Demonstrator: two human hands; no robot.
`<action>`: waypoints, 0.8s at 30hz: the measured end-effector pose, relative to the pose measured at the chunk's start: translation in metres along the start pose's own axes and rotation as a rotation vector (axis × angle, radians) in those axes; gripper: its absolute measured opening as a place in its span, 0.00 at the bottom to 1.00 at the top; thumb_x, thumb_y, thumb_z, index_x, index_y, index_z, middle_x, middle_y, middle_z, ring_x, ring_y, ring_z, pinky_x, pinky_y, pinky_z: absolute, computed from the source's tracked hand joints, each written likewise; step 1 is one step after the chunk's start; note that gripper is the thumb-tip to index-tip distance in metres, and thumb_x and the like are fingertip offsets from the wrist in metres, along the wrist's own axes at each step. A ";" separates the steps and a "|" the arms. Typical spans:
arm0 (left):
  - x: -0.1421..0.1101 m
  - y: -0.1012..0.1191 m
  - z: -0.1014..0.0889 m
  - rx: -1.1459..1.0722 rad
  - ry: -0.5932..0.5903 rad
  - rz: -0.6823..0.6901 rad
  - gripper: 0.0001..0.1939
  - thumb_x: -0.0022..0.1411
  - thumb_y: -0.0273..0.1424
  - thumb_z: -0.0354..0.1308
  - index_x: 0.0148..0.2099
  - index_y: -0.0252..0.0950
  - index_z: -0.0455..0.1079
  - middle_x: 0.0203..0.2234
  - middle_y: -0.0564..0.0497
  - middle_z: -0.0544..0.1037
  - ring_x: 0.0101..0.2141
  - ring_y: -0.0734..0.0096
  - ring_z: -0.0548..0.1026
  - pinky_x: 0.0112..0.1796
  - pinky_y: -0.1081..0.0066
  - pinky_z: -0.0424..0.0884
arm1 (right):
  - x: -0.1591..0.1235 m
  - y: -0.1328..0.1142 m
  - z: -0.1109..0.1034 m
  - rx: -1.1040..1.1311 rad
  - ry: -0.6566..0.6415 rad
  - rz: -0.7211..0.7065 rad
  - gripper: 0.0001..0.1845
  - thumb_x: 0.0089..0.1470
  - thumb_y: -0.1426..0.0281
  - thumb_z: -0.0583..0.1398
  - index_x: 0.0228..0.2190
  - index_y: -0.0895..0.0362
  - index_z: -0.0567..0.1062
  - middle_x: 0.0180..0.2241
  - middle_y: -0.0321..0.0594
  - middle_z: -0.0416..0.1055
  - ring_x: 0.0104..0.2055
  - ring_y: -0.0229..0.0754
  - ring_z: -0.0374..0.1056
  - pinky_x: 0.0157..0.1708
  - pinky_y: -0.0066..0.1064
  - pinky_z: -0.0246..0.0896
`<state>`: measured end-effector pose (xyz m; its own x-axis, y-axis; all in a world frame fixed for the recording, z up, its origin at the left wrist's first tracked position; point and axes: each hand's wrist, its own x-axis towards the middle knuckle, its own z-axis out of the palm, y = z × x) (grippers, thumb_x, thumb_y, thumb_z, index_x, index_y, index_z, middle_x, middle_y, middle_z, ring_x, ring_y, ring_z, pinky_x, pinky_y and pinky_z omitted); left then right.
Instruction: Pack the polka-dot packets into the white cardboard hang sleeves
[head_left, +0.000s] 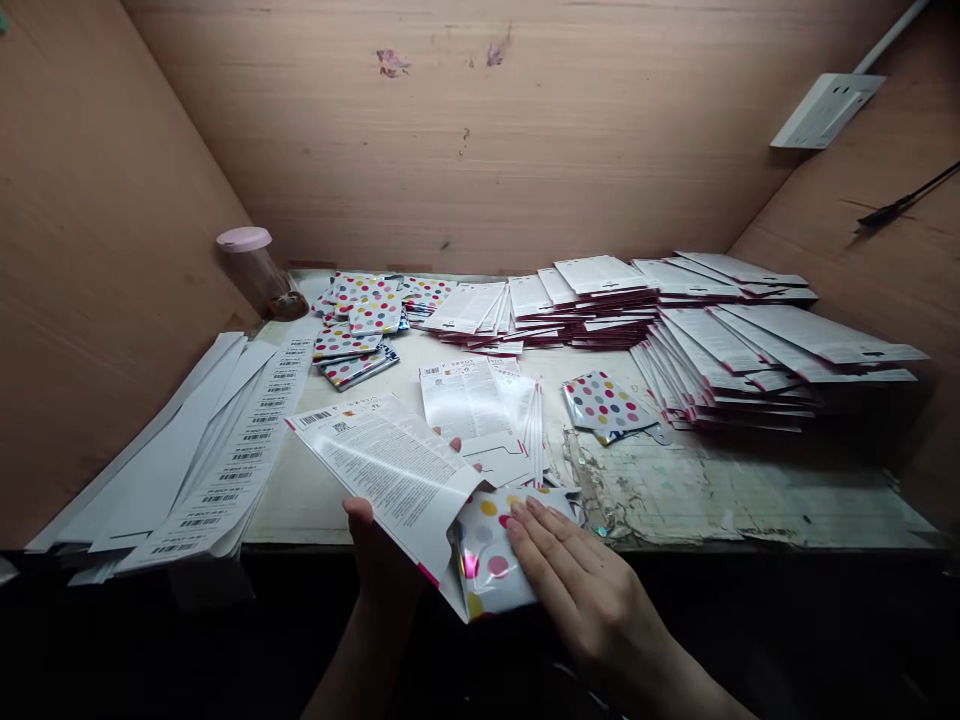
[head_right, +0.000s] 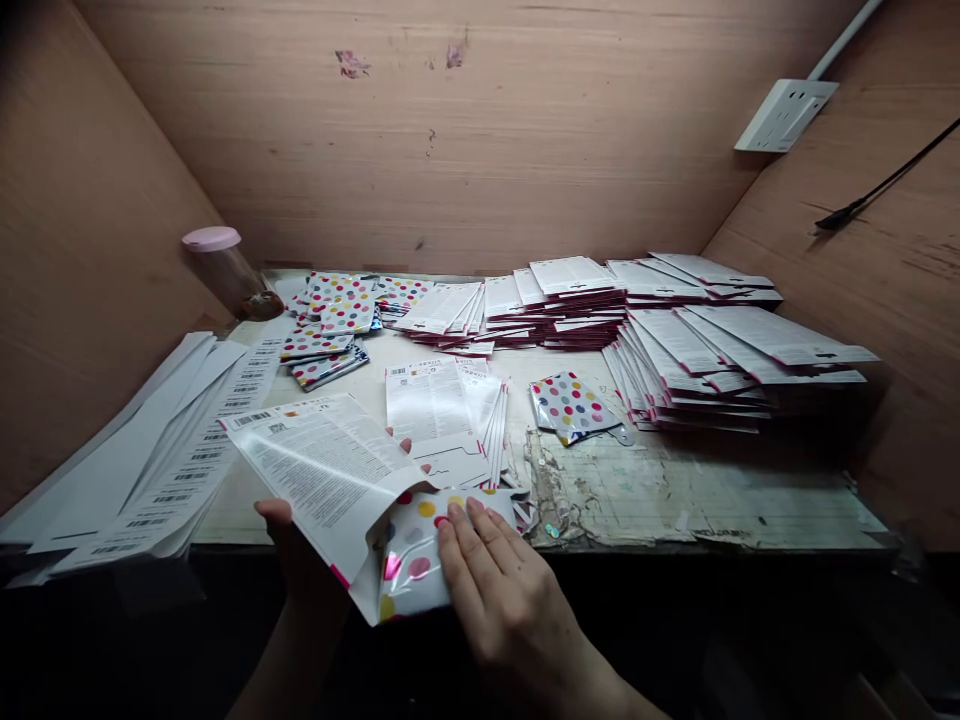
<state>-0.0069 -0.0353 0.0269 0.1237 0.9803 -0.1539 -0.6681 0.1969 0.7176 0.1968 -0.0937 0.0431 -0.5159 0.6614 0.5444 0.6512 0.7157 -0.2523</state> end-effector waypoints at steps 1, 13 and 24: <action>-0.001 0.001 0.000 -0.015 -0.001 0.013 0.55 0.41 0.70 0.51 0.62 0.38 0.62 0.53 0.39 0.73 0.55 0.35 0.66 0.51 0.45 0.67 | 0.002 0.000 0.002 -0.015 0.017 0.005 0.32 0.59 0.81 0.49 0.64 0.61 0.54 0.58 0.53 0.63 0.61 0.55 0.59 0.56 0.47 0.64; -0.002 -0.009 0.013 0.005 -0.041 -0.035 0.54 0.40 0.71 0.49 0.59 0.37 0.65 0.51 0.39 0.74 0.56 0.36 0.66 0.52 0.44 0.66 | 0.015 -0.020 0.008 0.257 0.060 0.149 0.37 0.60 0.64 0.56 0.65 0.63 0.50 0.56 0.58 0.67 0.57 0.57 0.65 0.52 0.47 0.68; -0.020 -0.047 0.021 -0.046 -0.011 -0.180 0.45 0.44 0.63 0.54 0.53 0.35 0.71 0.44 0.40 0.79 0.54 0.39 0.70 0.52 0.47 0.67 | 0.006 -0.012 0.056 0.369 -0.112 0.273 0.34 0.56 0.79 0.54 0.62 0.50 0.59 0.58 0.45 0.66 0.57 0.53 0.66 0.54 0.42 0.66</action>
<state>0.0377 -0.0638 0.0103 0.2524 0.9293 -0.2698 -0.6672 0.3691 0.6470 0.1544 -0.0860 0.0043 -0.4238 0.8420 0.3338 0.5403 0.5308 -0.6529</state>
